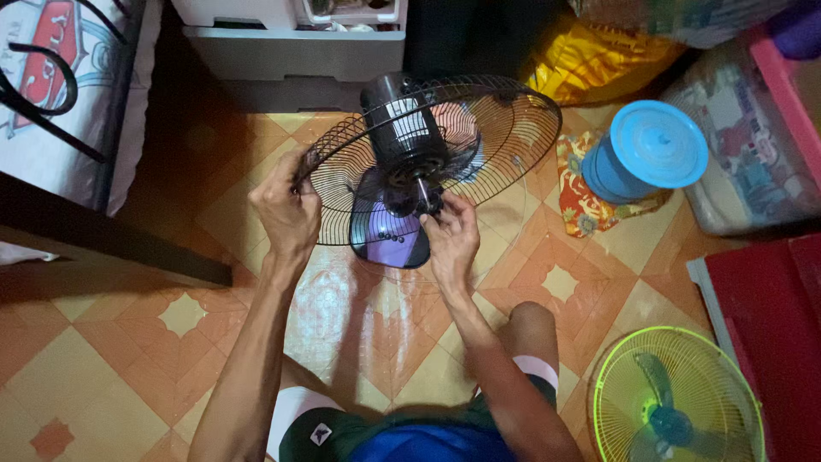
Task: The person disassembles a standing fan by removing the front grille, unscrewing the central hub to detach the blades, and then removing the rear grille. The parts are placed on the floor beside the fan base.
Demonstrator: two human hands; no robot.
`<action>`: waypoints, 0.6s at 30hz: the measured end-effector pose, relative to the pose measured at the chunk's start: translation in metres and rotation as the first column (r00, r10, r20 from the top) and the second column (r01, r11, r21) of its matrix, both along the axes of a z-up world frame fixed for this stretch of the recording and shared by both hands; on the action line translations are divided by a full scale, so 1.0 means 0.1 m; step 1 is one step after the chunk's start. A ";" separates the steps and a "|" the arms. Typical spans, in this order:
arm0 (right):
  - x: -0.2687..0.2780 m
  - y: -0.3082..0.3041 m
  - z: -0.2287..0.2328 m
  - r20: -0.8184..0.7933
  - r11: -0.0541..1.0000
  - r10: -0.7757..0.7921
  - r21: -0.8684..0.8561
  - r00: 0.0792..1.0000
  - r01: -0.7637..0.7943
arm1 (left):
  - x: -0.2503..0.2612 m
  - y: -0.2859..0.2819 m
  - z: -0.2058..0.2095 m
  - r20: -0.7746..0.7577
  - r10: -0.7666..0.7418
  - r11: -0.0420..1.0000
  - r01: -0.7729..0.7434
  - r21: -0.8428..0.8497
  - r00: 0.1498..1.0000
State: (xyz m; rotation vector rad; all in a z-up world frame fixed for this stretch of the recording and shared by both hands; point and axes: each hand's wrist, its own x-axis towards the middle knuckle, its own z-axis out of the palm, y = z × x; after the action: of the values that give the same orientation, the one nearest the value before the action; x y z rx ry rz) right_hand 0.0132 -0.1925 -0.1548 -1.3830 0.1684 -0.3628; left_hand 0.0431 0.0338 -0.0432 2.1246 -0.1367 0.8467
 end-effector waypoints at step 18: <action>0.16 0.04 0.56 0.203 0.810 0.111 -0.585 0.973 0.030 | -0.03 -0.01 0.04 0.077 -0.028 0.999 0.029 -0.019 0.997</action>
State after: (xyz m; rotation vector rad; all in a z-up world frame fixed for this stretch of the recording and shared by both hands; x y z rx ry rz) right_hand 0.0296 -0.1885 -0.0990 -1.9396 -0.1854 -0.5659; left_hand 0.0406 0.0330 -0.0393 2.0678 -0.1972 0.9093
